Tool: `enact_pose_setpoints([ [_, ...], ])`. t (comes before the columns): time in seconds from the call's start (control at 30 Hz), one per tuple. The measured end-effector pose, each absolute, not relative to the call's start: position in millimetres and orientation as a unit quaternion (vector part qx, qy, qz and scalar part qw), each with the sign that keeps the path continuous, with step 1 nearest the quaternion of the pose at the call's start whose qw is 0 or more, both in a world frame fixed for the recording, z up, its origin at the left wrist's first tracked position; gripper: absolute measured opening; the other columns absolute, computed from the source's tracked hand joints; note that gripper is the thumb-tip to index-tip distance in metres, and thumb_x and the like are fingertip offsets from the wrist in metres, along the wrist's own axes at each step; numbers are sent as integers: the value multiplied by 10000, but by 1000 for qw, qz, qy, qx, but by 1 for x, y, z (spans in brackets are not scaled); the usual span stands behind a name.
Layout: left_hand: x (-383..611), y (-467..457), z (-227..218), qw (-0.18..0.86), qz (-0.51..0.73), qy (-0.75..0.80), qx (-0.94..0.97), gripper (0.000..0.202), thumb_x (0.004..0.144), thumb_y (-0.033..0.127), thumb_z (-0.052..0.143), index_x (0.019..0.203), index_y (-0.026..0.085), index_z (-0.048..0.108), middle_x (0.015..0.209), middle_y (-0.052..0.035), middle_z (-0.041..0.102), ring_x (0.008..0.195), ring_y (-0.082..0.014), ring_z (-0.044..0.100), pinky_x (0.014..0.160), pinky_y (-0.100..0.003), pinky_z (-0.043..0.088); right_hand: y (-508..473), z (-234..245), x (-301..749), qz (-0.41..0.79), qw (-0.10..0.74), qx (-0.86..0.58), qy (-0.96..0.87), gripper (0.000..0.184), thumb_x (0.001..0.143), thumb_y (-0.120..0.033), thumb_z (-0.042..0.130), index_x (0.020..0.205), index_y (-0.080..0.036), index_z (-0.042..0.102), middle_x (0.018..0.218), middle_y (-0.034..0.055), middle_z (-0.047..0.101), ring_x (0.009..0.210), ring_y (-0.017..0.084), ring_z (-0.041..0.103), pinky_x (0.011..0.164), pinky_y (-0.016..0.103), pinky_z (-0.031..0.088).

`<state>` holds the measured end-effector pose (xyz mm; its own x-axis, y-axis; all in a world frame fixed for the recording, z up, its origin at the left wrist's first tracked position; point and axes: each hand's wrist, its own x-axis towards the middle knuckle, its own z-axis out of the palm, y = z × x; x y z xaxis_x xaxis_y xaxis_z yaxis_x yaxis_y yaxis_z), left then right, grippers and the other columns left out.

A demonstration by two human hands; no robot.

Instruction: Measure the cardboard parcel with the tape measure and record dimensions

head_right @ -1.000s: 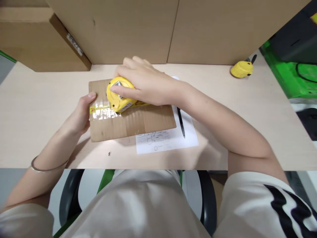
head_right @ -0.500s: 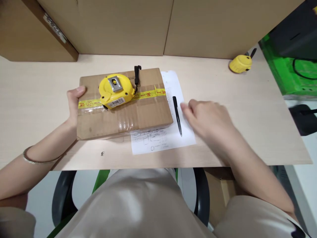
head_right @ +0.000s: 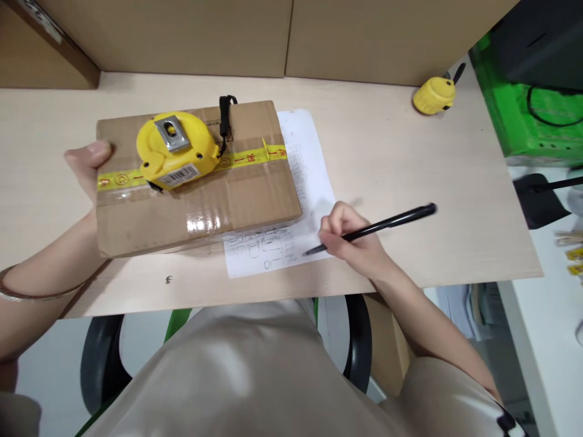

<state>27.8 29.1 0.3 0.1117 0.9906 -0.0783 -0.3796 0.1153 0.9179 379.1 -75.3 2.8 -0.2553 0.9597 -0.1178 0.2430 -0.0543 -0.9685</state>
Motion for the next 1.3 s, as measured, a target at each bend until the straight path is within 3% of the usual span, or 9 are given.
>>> enact_pose_setpoints([
  [0.1, 30, 31, 0, 649, 567, 364, 353, 450, 778, 438, 540, 1092, 142, 667, 1100, -119, 769, 1372, -417, 598, 1152, -588, 532, -81, -9, 375, 589, 277, -442, -617, 266, 1012, -385, 612, 808, -250, 509, 599, -46, 561, 465, 109, 503, 454, 257, 377],
  [0.2, 32, 32, 0, 662, 586, 335, 325, 392, 764, 404, 548, 1035, 139, 648, 1079, -119, 750, 1368, -429, 606, 1152, -598, 523, -82, -15, 371, 578, 235, -450, -639, 227, 917, -400, 761, 847, -220, 644, 674, -2, 682, 543, 128, 620, 486, 254, 447],
  [0.27, 31, 33, -1, 663, 588, 334, 323, 361, 751, 402, 571, 1000, 149, 639, 1076, -127, 750, 1360, -433, 614, 1152, -598, 526, -82, -16, 368, 556, 229, -461, -653, 235, 863, -343, 817, 787, -208, 640, 661, -10, 660, 539, 110, 587, 491, 245, 419],
  [0.5, 29, 32, -1, 653, 581, 353, 333, 347, 762, 402, 559, 1013, 177, 640, 1039, -96, 748, 1328, -415, 634, 1123, -594, 551, -78, -16, 363, 500, 209, -441, -715, 275, 889, -242, 712, 641, -196, 601, 590, -19, 549, 529, 91, 469, 515, 272, 340],
  [0.7, 29, 31, -2, 649, 585, 362, 325, 377, 711, 423, 640, 1001, 183, 630, 1046, -118, 726, 1321, -431, 621, 1120, -557, 553, -78, -16, 363, 475, 216, -430, -737, 272, 897, -216, 686, 644, -194, 586, 596, -18, 556, 533, 93, 481, 513, 268, 347],
  [0.87, 29, 30, 0, 649, 574, 372, 332, 405, 769, 428, 558, 1062, 154, 619, 1109, -112, 686, 1355, -435, 585, 1120, -614, 523, -78, -18, 364, 470, 212, -417, -749, 269, 893, -197, 689, 648, -196, 577, 587, -30, 529, 523, 88, 463, 514, 260, 357],
  [1.07, 26, 30, -2, 644, 583, 370, 329, 283, 736, 393, 632, 913, 179, 584, 1056, -114, 688, 1343, -426, 602, 1139, -559, 538, -78, -19, 365, 452, 231, -408, -759, 276, 876, -163, 667, 633, -198, 542, 591, -32, 529, 530, 86, 466, 517, 253, 356],
  [1.3, 21, 32, -7, 681, 553, 348, 331, 335, 768, 435, 566, 940, 153, 618, 1035, -125, 710, 1349, -439, 613, 1138, -631, 527, -77, -13, 362, 440, 226, -411, -766, 283, 850, -121, 649, 616, -196, 510, 576, -39, 515, 525, 77, 453, 516, 242, 353],
])
